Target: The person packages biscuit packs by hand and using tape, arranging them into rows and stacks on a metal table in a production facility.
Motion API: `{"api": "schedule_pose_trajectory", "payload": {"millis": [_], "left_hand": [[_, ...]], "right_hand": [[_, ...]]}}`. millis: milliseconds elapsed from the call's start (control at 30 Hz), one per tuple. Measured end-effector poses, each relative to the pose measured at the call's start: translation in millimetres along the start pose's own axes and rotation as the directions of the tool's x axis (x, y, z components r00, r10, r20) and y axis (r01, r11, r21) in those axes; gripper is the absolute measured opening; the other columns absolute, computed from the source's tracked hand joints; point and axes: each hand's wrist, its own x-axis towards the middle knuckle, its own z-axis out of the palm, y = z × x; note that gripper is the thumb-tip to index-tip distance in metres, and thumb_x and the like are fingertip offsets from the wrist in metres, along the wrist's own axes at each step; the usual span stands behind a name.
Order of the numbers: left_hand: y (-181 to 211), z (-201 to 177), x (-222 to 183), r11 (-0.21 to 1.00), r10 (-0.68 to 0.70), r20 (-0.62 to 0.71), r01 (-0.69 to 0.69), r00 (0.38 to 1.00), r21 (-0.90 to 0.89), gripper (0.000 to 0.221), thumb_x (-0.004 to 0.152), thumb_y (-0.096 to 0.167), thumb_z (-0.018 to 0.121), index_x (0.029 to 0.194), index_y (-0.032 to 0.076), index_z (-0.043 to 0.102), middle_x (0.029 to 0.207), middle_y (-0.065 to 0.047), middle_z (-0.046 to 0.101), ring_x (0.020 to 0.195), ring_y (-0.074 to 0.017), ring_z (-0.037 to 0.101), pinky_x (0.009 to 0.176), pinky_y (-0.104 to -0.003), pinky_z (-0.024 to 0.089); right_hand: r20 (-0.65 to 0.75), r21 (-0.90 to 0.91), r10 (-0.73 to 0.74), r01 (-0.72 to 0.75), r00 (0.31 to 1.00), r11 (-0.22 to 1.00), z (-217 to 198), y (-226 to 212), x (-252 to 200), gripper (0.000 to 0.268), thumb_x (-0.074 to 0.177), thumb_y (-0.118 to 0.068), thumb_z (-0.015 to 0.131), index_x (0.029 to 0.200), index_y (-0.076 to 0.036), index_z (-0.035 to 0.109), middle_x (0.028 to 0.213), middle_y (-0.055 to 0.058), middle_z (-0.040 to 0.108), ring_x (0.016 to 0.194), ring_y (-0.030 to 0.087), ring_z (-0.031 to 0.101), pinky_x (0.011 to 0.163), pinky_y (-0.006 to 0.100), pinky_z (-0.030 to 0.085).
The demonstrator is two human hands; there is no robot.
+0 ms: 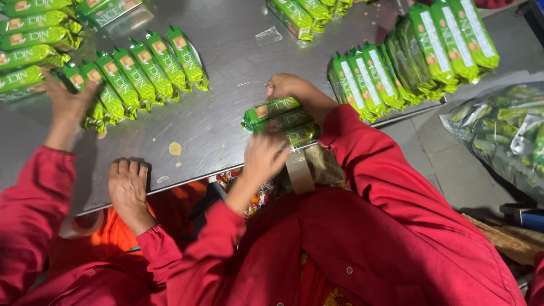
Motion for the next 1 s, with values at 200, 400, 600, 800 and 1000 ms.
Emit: {"api": "schedule_pose_trajectory", "payload": {"millis": [200, 400, 600, 800, 1000], "left_hand": [[-36.5, 3.2, 98.9, 0.961, -0.276, 0.27, 0.255, 0.922, 0.109, 0.078, 0.073, 0.061, 0.081, 0.128, 0.008, 0.065, 0.12, -0.014, 0.069, 0.115, -0.0327, 0.062, 0.097, -0.049, 0.043], [-63.0, 3.1, 116.2, 0.858, -0.499, 0.502, 0.484, 0.706, 0.172, 0.078, 0.071, 0.073, 0.077, 0.119, 0.012, 0.071, 0.107, -0.012, 0.075, 0.107, -0.0302, 0.069, 0.092, -0.043, 0.052], [-146.3, 46.1, 70.7, 0.475, -0.456, 0.47, 0.653, 0.756, -0.59, 0.078, 0.088, 0.071, 0.064, 0.118, 0.0, 0.075, 0.111, -0.016, 0.077, 0.107, -0.0297, 0.075, 0.096, -0.04, 0.054], [-133.2, 8.7, -19.1, -0.221, -0.429, 0.577, 0.539, 0.695, -0.813, 0.104, 0.086, 0.085, 0.035, 0.15, 0.004, 0.045, 0.143, -0.02, 0.06, 0.131, -0.0305, 0.06, 0.106, -0.044, 0.052], [11.9, -20.1, -41.6, -0.273, 0.116, 0.551, 0.56, 0.827, -0.783, 0.111, 0.089, 0.084, 0.048, 0.16, 0.0, 0.034, 0.152, -0.02, 0.058, 0.132, -0.0408, 0.057, 0.109, -0.049, 0.045]], "right_hand": [[-0.689, -0.178, -0.364, 0.34, 0.627, 0.923, 2.7, -14.3, -101.7, 0.015, 0.103, -0.017, 0.064, 0.103, -0.003, 0.069, 0.097, 0.019, 0.062, 0.091, 0.042, 0.062, 0.078, 0.049, 0.05], [-0.147, 0.268, 0.338, -0.292, 0.93, 0.918, 98.7, -7.5, -244.8, 0.035, 0.085, -0.039, 0.082, 0.099, -0.008, 0.075, 0.082, 0.013, 0.073, 0.076, 0.026, 0.068, 0.075, 0.038, 0.053], [-0.13, 0.817, 0.085, 0.058, 0.988, 0.573, 127.6, 4.8, -221.5, 0.053, 0.086, -0.028, 0.082, 0.127, -0.001, 0.063, 0.121, 0.01, 0.071, 0.107, 0.016, 0.068, 0.096, 0.034, 0.052], [-0.37, 0.875, -0.278, 0.433, 0.886, 0.216, -6.0, -26.0, -199.1, 0.048, 0.089, -0.013, 0.079, 0.13, 0.005, 0.062, 0.119, 0.014, 0.071, 0.105, 0.022, 0.071, 0.094, 0.038, 0.059], [-0.515, 0.809, -0.057, 0.507, 0.855, 0.298, -22.7, -71.8, -51.8, 0.049, 0.091, -0.029, 0.081, 0.122, 0.004, 0.063, 0.099, 0.009, 0.074, 0.083, 0.018, 0.069, 0.077, 0.035, 0.059]]}}
